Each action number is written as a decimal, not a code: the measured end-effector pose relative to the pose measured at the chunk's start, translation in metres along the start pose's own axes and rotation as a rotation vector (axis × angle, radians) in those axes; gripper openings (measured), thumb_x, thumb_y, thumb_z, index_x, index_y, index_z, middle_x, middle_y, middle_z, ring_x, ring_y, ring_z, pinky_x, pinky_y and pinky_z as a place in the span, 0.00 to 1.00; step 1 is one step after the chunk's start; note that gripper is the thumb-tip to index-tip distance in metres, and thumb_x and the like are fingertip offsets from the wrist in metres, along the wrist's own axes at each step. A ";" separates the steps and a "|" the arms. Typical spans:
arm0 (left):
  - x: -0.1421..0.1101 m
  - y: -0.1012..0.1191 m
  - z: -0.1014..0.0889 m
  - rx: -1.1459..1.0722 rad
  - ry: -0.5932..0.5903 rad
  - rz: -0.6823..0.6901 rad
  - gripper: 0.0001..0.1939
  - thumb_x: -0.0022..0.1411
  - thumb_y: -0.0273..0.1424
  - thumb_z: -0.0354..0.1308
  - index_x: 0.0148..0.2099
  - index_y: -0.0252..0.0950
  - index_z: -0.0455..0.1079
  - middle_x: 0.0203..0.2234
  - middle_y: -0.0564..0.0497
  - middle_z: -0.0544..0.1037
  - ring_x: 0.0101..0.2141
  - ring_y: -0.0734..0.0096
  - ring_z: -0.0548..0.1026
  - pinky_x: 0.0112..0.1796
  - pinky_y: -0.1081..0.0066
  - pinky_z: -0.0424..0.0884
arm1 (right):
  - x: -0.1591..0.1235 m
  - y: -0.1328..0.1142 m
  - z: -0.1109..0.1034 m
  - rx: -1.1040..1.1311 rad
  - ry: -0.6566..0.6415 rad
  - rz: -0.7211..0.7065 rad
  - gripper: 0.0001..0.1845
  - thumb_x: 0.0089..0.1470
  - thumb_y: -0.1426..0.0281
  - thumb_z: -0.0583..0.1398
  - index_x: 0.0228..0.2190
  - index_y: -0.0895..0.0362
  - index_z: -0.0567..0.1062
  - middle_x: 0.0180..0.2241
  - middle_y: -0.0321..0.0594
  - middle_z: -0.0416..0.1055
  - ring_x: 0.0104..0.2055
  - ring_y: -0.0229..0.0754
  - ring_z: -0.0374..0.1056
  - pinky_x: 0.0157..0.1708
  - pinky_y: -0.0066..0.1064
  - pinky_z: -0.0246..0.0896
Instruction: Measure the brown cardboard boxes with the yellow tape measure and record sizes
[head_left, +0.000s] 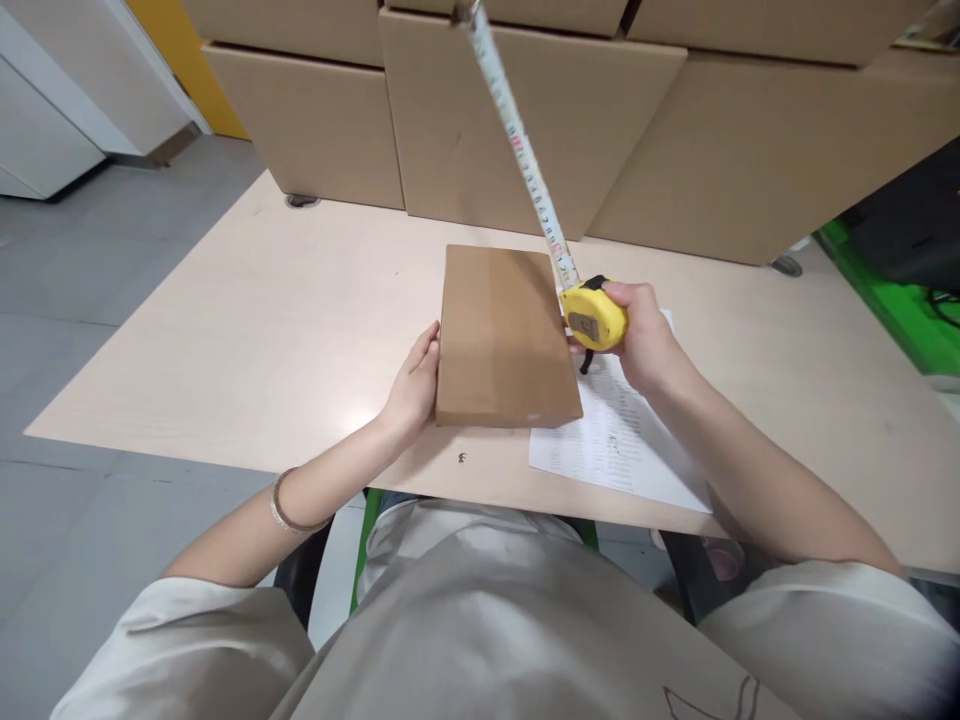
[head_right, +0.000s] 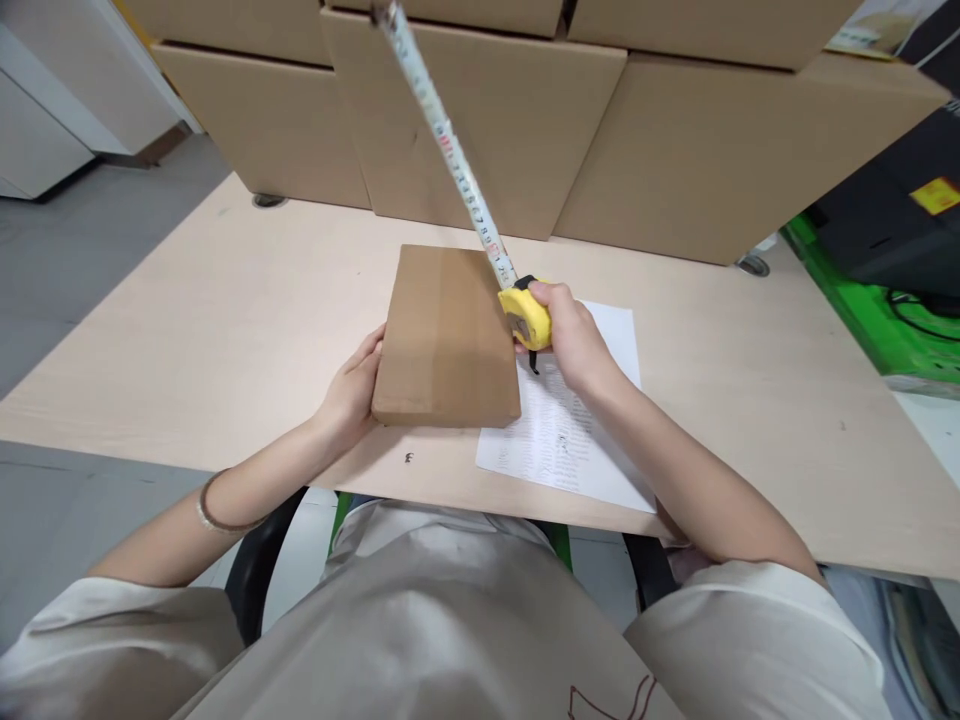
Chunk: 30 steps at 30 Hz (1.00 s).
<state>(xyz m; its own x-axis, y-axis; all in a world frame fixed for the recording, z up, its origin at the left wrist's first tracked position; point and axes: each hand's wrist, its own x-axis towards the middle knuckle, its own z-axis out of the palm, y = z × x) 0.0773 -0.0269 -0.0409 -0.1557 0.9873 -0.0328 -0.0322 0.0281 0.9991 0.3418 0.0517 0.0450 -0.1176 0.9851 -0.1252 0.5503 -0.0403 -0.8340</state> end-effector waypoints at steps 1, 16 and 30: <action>0.001 0.004 -0.001 -0.001 0.006 0.001 0.24 0.83 0.47 0.58 0.73 0.49 0.78 0.73 0.44 0.82 0.73 0.45 0.77 0.69 0.44 0.79 | 0.000 -0.003 0.000 -0.030 0.015 -0.003 0.34 0.77 0.43 0.48 0.50 0.52 0.84 0.41 0.55 0.86 0.44 0.60 0.85 0.40 0.45 0.80; 0.015 0.105 0.002 -0.122 -0.202 0.027 0.29 0.68 0.31 0.71 0.70 0.39 0.76 0.69 0.38 0.81 0.73 0.32 0.77 0.73 0.38 0.76 | -0.005 0.025 0.034 0.550 -0.203 0.123 0.24 0.66 0.46 0.55 0.40 0.51 0.77 0.40 0.50 0.84 0.40 0.55 0.81 0.41 0.42 0.79; 0.076 0.076 0.034 -0.007 -0.163 0.039 0.50 0.77 0.57 0.61 0.89 0.47 0.48 0.91 0.45 0.45 0.88 0.43 0.43 0.83 0.44 0.53 | 0.041 0.001 -0.136 -0.026 -0.109 0.407 0.23 0.78 0.62 0.52 0.38 0.57 0.82 0.34 0.57 0.82 0.28 0.48 0.72 0.27 0.40 0.55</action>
<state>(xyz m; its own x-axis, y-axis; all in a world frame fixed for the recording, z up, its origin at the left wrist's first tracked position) 0.0966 0.0556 0.0334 0.0050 0.9999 0.0118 -0.0364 -0.0116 0.9993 0.4497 0.1151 0.1116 0.0279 0.8660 -0.4993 0.5909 -0.4172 -0.6905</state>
